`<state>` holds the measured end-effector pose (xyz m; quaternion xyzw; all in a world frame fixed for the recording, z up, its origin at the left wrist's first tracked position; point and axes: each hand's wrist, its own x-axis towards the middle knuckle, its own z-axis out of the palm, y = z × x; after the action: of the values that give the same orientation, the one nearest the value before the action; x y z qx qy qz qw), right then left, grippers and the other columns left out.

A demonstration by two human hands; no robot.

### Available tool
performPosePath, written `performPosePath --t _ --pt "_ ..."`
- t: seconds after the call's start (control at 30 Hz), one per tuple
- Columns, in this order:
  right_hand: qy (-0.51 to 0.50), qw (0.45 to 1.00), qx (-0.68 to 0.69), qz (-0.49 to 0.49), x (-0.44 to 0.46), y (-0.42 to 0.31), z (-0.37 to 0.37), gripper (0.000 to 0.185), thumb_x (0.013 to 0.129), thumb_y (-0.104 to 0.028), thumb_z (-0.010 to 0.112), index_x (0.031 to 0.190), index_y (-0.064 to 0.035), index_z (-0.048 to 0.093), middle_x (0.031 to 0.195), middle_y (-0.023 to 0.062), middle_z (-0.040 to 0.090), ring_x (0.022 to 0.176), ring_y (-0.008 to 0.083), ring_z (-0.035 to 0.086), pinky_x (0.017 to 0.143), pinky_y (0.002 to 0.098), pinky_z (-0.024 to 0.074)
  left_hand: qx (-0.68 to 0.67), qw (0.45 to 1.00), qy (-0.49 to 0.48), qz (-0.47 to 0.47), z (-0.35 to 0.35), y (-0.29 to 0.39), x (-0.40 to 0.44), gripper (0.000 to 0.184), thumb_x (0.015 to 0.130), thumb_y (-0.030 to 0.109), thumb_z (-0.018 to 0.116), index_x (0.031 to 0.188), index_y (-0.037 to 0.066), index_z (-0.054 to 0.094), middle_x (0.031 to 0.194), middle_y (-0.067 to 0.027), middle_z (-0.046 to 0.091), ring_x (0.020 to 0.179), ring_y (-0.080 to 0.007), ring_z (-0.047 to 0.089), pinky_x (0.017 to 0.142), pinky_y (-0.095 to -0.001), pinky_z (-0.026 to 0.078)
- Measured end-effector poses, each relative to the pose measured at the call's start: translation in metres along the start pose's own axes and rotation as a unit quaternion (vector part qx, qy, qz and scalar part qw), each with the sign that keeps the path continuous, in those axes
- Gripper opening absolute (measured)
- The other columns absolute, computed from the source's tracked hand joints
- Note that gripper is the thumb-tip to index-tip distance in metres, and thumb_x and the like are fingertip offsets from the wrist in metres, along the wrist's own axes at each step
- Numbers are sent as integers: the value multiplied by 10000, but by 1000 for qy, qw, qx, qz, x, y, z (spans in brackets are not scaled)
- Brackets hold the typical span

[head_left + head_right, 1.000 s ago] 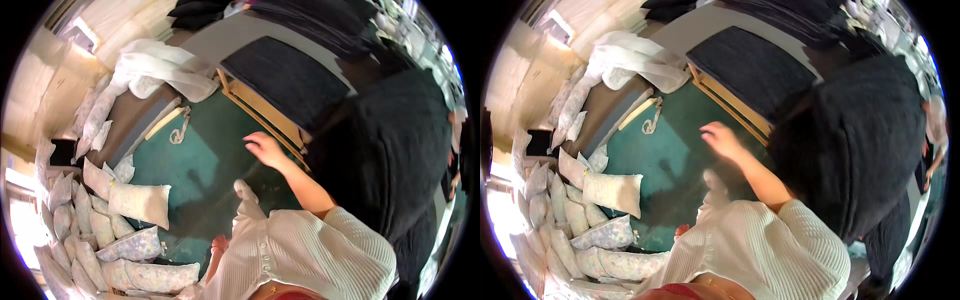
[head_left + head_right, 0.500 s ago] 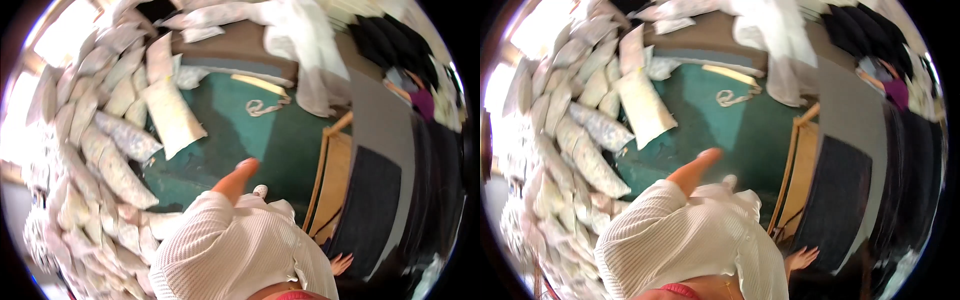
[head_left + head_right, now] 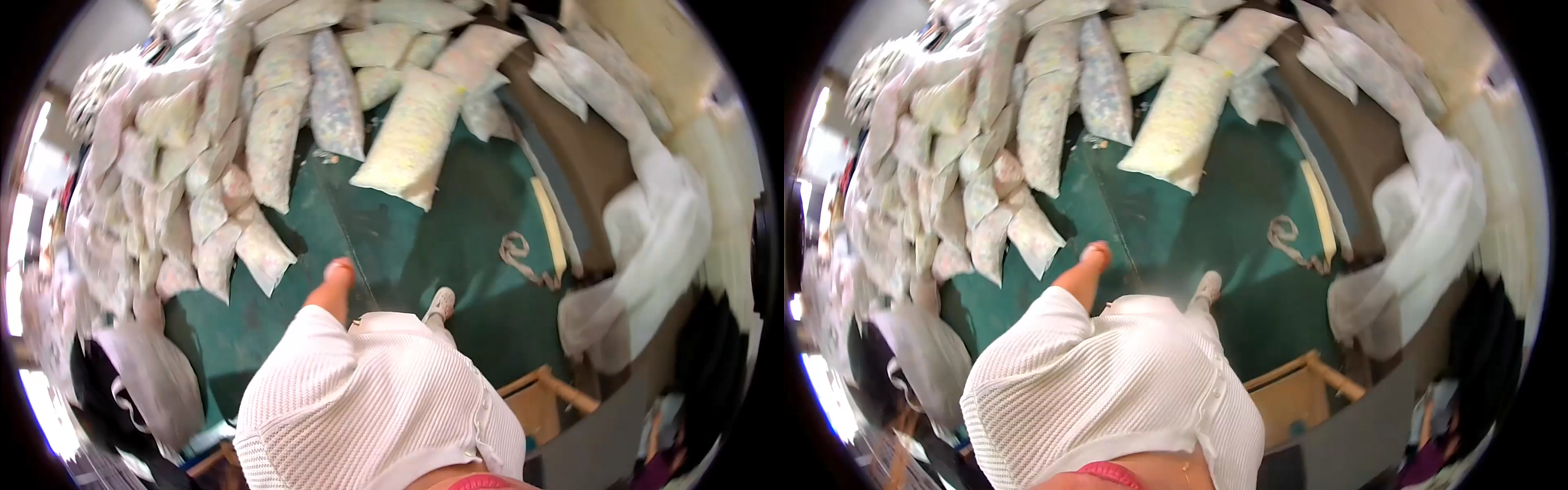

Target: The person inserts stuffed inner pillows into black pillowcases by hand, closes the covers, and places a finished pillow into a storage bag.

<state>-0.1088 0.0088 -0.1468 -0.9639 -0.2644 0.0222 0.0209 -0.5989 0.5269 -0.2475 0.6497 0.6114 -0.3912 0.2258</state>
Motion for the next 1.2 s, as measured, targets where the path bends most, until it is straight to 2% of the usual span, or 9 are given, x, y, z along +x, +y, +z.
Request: performPosePath --t 0.07,0.17,0.37,0.43,0.5,0.57,0.6,0.87,1.2 --pt "-84 993 -14 -76 73 -33 -8 477 976 -415 483 1294 -66 553 1230 176 601 1096 312 592 947 412 466 192 979 -44 46 7 -81 -9 264 856 210 636 1103 171 720 1266 -41 633 1188 -225 592 937 -339 514" --pt "-210 959 -61 -182 178 -109 -22 466 974 -409 489 1271 -61 570 1197 176 621 1064 311 611 928 411 479 -359 900 57 -241 -6 -129 -62 256 856 199 618 1078 110 707 1151 -96 679 1096 -288 633 881 -403 529" --pt "-366 724 -412 -415 336 -360 -61 445 969 -398 502 1227 -50 603 1132 175 661 1000 307 649 889 411 505 -610 720 220 -245 76 -62 -95 231 867 270 576 970 87 674 1040 -181 673 997 -372 632 856 -448 512" --pt "-338 636 -483 -498 364 -468 -59 439 967 -394 506 1212 -47 615 1111 175 674 979 306 662 877 410 513 -557 753 213 -280 142 -28 -97 259 867 289 575 943 64 680 1043 -179 672 1019 -365 629 862 -445 515" --pt "-447 759 -138 -453 400 -553 -9 314 948 -310 542 1023 -34 673 837 134 712 694 245 688 681 372 550 -459 877 -15 -139 302 -19 -55 360 901 362 520 1041 79 693 1122 -171 662 1047 -361 625 871 -443 504" --pt "-465 779 126 -401 367 -648 7 280 956 -259 539 1031 -14 652 835 134 713 681 165 667 591 303 517 -596 704 -240 -303 279 -17 -107 345 925 392 583 1068 104 708 1106 -86 693 966 -262 671 799 -429 533" --pt "-456 775 179 -400 338 -691 21 260 954 -230 543 1031 -8 657 821 120 706 681 163 671 605 291 524 -485 816 -275 -156 256 -33 -125 379 911 383 586 1200 141 628 1235 -66 624 1103 -259 607 902 -414 500" --pt "-621 595 58 -507 0 -938 97 225 947 -191 565 1063 -25 663 844 66 691 737 151 658 631 278 506 -847 358 118 -374 244 -165 -65 220 887 222 601 976 35 676 809 -113 697 709 -218 691 667 -353 540" --pt "-776 453 108 -426 -237 -1340 99 290 929 -281 575 1126 -73 619 1004 81 673 907 233 662 778 395 538 -781 226 268 -516 171 -303 -89 162 941 165 573 1007 49 666 864 -76 695 729 -171 703 629 -305 536"
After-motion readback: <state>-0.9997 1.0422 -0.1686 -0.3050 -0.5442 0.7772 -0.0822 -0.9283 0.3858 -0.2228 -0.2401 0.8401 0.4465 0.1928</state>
